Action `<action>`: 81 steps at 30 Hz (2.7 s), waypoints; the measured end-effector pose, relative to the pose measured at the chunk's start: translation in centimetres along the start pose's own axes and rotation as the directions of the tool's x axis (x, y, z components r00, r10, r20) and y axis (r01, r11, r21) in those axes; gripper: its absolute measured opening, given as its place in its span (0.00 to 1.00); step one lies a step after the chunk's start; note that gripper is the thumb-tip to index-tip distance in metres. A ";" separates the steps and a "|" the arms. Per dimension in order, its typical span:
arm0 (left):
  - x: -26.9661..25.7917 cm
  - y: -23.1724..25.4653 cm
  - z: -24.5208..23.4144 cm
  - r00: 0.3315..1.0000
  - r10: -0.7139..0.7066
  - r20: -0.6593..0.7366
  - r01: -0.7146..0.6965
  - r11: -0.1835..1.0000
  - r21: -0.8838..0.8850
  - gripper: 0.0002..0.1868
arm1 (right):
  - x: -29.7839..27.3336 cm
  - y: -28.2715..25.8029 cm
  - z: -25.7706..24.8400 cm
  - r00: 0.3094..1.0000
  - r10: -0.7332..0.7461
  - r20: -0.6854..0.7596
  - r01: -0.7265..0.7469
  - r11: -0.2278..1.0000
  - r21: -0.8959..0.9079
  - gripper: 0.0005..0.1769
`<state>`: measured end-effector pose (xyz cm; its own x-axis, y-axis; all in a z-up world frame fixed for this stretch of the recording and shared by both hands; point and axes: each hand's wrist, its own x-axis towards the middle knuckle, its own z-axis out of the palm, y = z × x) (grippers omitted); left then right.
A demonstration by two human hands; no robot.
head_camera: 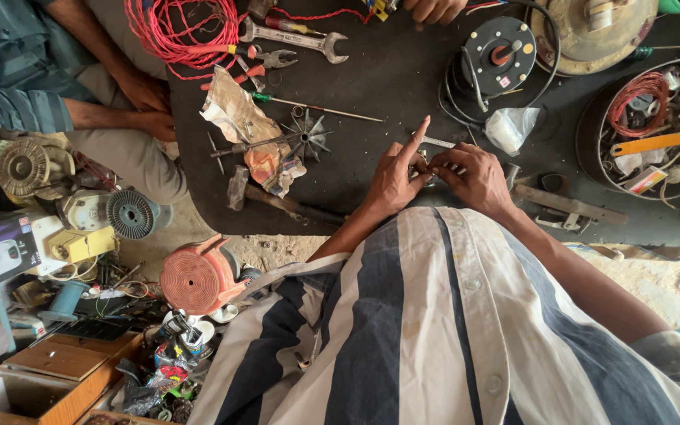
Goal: The person uses a screwdriver to tighten screws on a small electrical motor component. Another person connects red wires to the motor terminals. The person then places the motor on the workbench.
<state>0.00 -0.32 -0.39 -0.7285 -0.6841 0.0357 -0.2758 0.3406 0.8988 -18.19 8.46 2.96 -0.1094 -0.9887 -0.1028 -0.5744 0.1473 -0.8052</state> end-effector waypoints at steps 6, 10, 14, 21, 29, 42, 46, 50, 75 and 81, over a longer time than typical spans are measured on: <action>0.1 -0.1 0.1 1.000 -0.015 0.000 0.015 1.000 0.011 0.57 | -0.3 -0.4 -0.2 1.000 0.001 -0.009 -0.001 0.999 0.044 0.13; 0.2 -0.2 0.1 1.000 -0.023 0.006 0.022 1.000 0.018 0.56 | -0.2 -0.7 0.1 0.982 0.191 0.010 -0.191 0.979 0.066 0.12; 0.1 0.0 0.1 1.000 -0.026 -0.008 0.026 1.000 0.006 0.55 | -0.3 -0.2 0.4 0.953 0.302 0.032 -0.303 0.941 0.152 0.11; -0.1 0.1 0.2 0.999 -0.016 -0.037 0.016 1.000 0.005 0.53 | -0.3 1.6 1.0 0.924 0.359 0.135 -0.383 0.838 0.390 0.10; -0.1 0.2 0.1 0.999 -0.010 -0.038 0.011 1.000 0.010 0.52 | -0.2 -0.9 -1.1 0.981 0.195 0.001 -0.193 0.972 0.134 0.11; 0.1 0.2 0.3 0.998 0.052 -0.030 -0.048 0.990 0.131 0.51 | 0.0 -1.2 -1.7 0.994 -0.072 0.077 0.095 0.931 -0.353 0.08; 0.0 0.1 0.3 0.997 0.070 -0.041 -0.062 0.982 0.177 0.52 | 0.6 -0.6 -1.5 0.990 -0.065 0.126 0.106 0.930 -0.351 0.09; 0.0 0.0 0.2 0.998 0.056 -0.019 -0.052 0.981 0.190 0.51 | 0.8 -0.3 -1.5 0.984 -0.089 0.151 0.142 0.910 -0.390 0.09; -0.4 -2.2 0.9 0.977 -0.149 -0.151 0.160 0.985 0.065 0.55 | 1.0 1.9 -0.3 0.974 -0.123 0.190 0.169 0.953 -0.251 0.09; -0.7 -5.4 2.3 0.823 -0.561 0.086 0.555 0.765 -0.328 0.50 | 1.3 1.3 -0.5 0.976 -0.108 0.188 0.154 0.957 -0.245 0.10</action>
<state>0.60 -0.20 -6.29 -0.4992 -0.6989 -0.5122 -0.4096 -0.3307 0.8502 -19.46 7.35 2.11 0.1083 -0.9865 -0.1232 -0.7655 -0.0036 -0.6434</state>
